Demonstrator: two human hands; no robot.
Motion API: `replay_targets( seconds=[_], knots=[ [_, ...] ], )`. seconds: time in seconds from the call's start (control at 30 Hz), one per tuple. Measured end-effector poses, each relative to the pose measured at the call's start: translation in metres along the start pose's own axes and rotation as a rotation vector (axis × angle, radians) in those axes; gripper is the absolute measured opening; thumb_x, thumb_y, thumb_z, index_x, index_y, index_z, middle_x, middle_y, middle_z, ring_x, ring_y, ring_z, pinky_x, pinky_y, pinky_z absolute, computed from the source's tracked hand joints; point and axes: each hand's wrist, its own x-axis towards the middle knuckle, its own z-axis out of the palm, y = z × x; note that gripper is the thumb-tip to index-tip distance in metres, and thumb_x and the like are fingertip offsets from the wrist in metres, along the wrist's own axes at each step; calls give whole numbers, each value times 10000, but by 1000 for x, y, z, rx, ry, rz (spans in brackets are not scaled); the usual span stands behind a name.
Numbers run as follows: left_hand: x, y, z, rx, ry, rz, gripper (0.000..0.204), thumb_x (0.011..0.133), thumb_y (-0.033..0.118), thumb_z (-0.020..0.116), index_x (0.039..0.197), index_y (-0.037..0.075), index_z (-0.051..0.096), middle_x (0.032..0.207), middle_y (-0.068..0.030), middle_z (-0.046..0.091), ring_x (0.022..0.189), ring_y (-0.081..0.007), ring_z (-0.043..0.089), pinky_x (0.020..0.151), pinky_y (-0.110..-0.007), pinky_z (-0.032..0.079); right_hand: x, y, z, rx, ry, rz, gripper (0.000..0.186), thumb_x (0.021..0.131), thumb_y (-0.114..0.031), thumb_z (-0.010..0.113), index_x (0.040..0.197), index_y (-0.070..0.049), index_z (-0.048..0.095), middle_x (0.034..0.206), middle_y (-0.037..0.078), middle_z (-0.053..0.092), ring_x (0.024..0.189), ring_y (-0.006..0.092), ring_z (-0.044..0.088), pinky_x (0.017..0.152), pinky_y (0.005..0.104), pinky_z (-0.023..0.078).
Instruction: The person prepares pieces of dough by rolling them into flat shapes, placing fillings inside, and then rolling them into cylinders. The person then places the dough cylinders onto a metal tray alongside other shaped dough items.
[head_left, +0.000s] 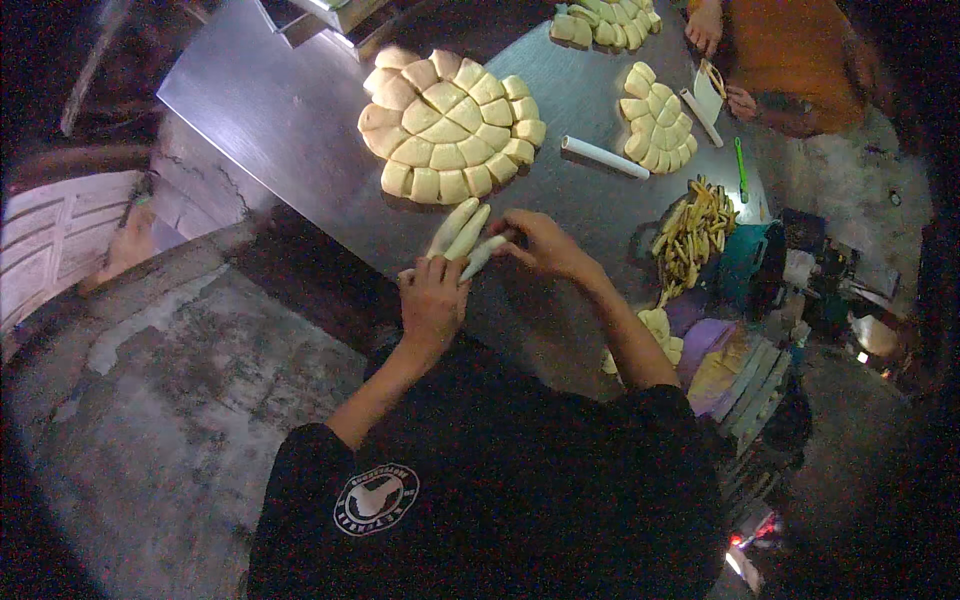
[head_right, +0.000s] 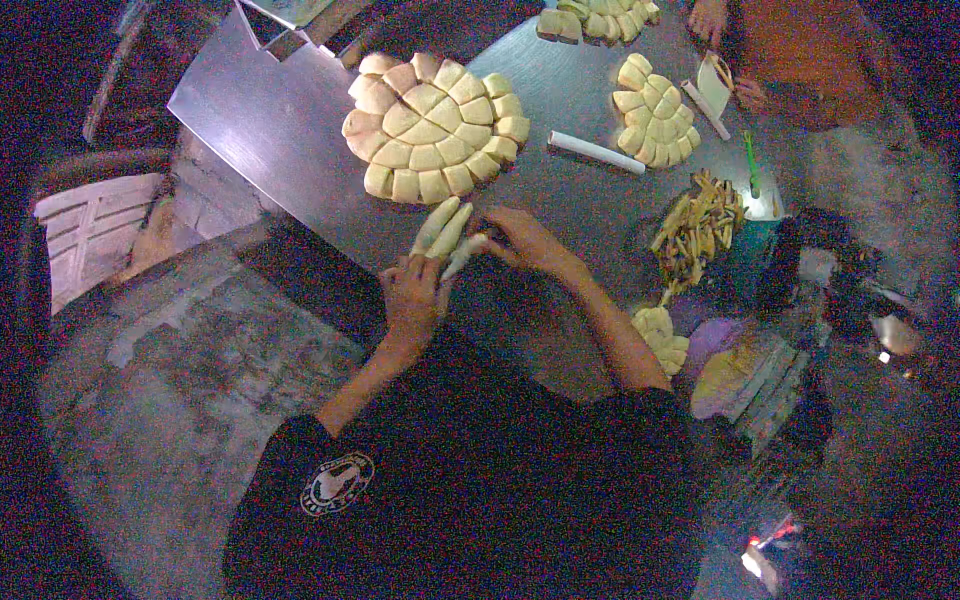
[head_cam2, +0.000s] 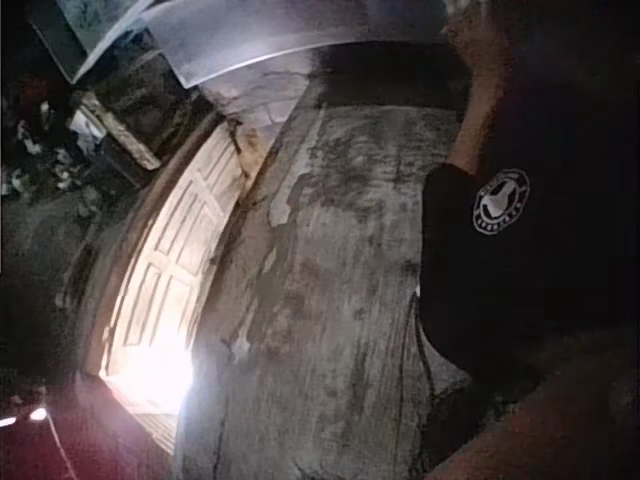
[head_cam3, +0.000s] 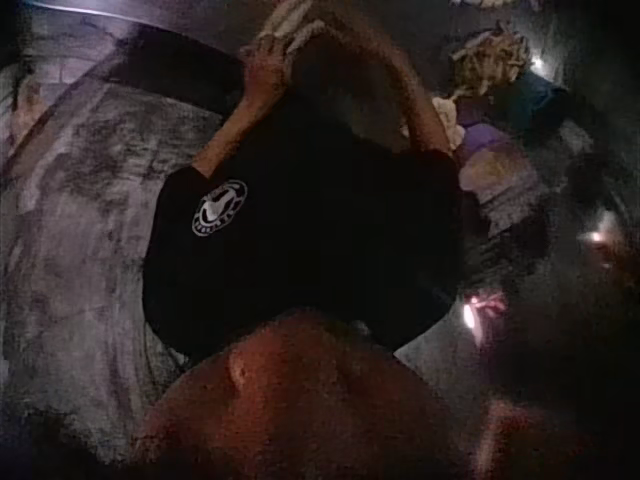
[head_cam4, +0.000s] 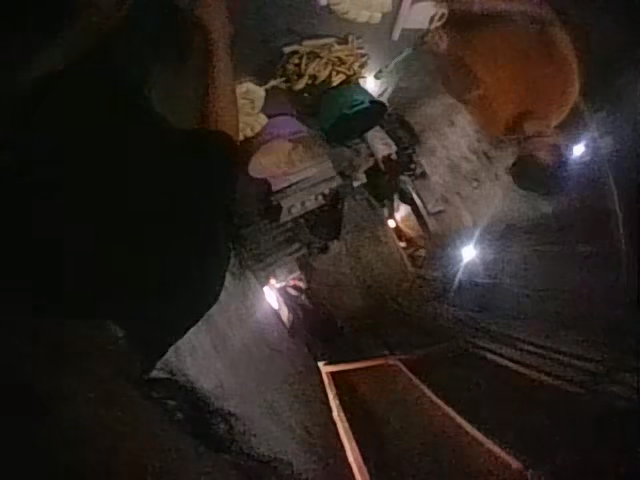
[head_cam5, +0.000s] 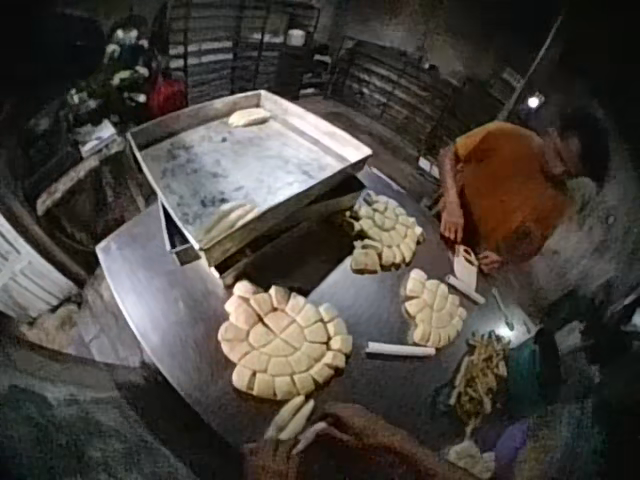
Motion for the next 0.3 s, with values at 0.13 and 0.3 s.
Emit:
replay_targets(
  seconds=[0.13,0.3],
  knots=[
    [-4,-11,10,-1,112,-214,654,716,180,818,1275,53,503,1153,-133,517,1076,-320,496,927,-476,383,9,-19,7,17,376,66,304,821,-83,757,1069,-37,588,964,97,657,841,159,633,744,329,519],
    [19,-8,-15,-29,-83,-193,911,698,272,853,1425,36,358,1295,-157,456,1237,-353,415,1073,-475,336,23,-18,6,26,233,68,461,842,-217,772,1217,-77,543,1047,89,666,869,129,632,742,302,514]
  ],
)
